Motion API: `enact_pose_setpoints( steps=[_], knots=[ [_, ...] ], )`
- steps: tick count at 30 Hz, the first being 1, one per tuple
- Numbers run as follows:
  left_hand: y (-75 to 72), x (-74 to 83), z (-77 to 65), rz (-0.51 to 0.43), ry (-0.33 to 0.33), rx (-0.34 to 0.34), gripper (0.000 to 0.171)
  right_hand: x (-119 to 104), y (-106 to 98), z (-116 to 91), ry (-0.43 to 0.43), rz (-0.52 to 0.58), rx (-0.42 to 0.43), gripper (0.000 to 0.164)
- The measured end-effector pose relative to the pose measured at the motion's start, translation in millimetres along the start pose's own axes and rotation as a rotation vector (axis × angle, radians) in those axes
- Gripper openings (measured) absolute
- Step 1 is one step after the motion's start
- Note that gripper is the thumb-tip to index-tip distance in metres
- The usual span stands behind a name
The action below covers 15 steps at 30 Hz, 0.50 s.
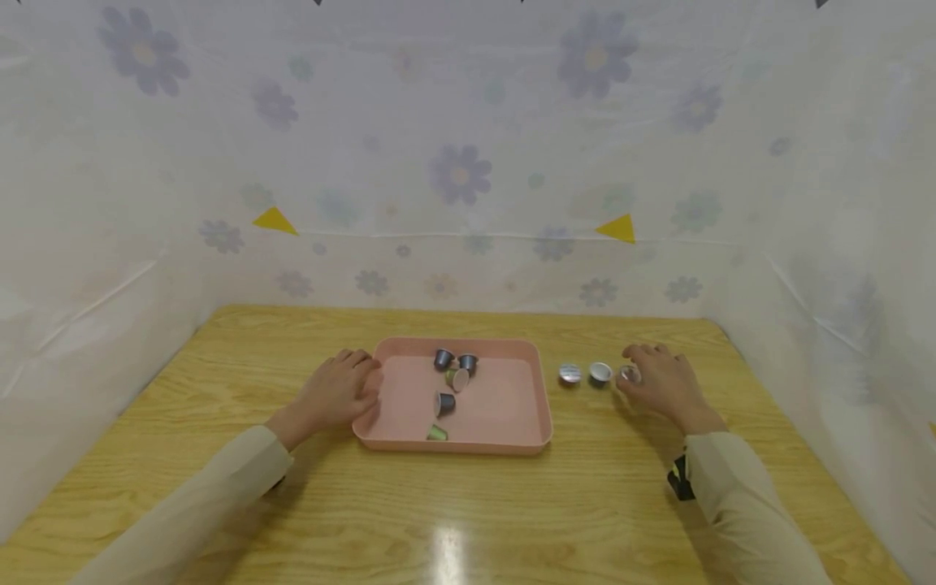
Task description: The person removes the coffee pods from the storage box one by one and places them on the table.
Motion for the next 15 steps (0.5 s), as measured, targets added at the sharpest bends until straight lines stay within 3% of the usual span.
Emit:
enact_pose_setpoints(
  steps=[8,15],
  knots=[
    [0.9,-0.3,0.5,-0.003,-0.003,0.001,0.042,-2,-1,0,-0.024,0.017,0.014,0.042],
    [2.6,-1.4,0.7,-0.005,-0.014,-0.006,0.042,-14,-2,4,-0.062,-0.013,0.073,0.042]
  ],
)
Point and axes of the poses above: each hand's wrist, its own z-axis towards the middle knuckle, its own y-axis out of the palm, x = y × z, the point moved 1 cm from there along z, towards the middle knuckle, and after that the axes turned 12 degrees about y, right-handed, at the moved point
